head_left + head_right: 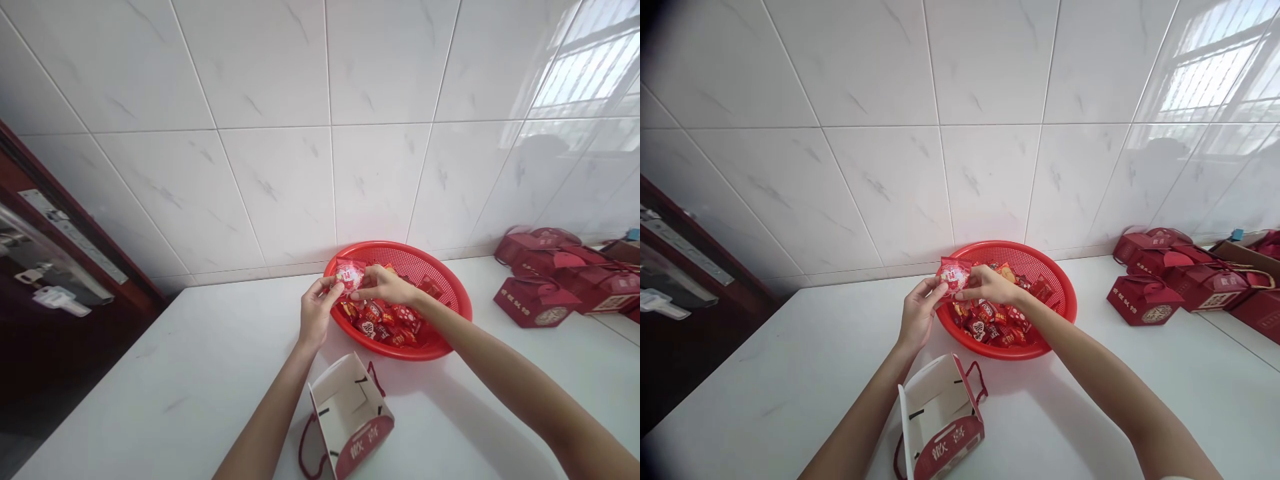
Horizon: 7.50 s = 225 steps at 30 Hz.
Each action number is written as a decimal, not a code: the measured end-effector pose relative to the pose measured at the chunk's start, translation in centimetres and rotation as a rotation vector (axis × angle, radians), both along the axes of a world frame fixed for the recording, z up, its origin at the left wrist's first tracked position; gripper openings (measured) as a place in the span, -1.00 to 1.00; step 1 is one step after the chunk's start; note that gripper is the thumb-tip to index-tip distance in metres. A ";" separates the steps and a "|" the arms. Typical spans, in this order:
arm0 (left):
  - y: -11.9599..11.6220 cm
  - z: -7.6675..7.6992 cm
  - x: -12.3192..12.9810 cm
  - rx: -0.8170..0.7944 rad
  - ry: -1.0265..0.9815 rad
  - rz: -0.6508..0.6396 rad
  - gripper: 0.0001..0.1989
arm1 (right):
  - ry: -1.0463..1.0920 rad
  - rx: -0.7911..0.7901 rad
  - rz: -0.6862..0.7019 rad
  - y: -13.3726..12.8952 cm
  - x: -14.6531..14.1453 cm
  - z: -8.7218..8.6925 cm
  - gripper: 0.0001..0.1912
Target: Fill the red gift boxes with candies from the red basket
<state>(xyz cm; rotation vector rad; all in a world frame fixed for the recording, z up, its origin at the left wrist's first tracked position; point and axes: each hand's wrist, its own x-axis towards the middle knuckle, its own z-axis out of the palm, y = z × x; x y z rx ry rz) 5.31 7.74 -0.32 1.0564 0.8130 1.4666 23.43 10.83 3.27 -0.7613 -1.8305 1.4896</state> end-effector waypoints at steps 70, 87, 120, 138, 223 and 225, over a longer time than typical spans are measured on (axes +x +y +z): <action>0.1 -0.1 -0.4 0.089 0.207 -0.078 -0.61 | -0.055 -0.013 -0.153 -0.7 0.3 1.1 -0.50; -0.3 0.4 -0.4 0.103 0.260 -0.059 -0.61 | -0.001 0.045 -0.045 -0.4 0.2 1.0 -0.63; 0.1 -0.3 -0.4 0.128 0.300 -0.069 -0.69 | 0.016 0.093 -0.169 -0.2 0.4 0.7 -0.62; 0.9 -1.4 -0.6 0.128 0.260 -0.004 -0.53 | 0.198 0.100 -0.482 1.0 1.6 0.5 -0.74; 0.5 -0.4 -0.6 0.076 0.179 -0.097 -0.55 | -0.861 0.421 -0.131 1.6 -0.4 -4.1 -0.66; 0.6 -0.5 -0.5 0.076 0.177 -0.095 -0.55 | -0.917 0.443 -0.186 1.9 -0.1 -3.5 -0.73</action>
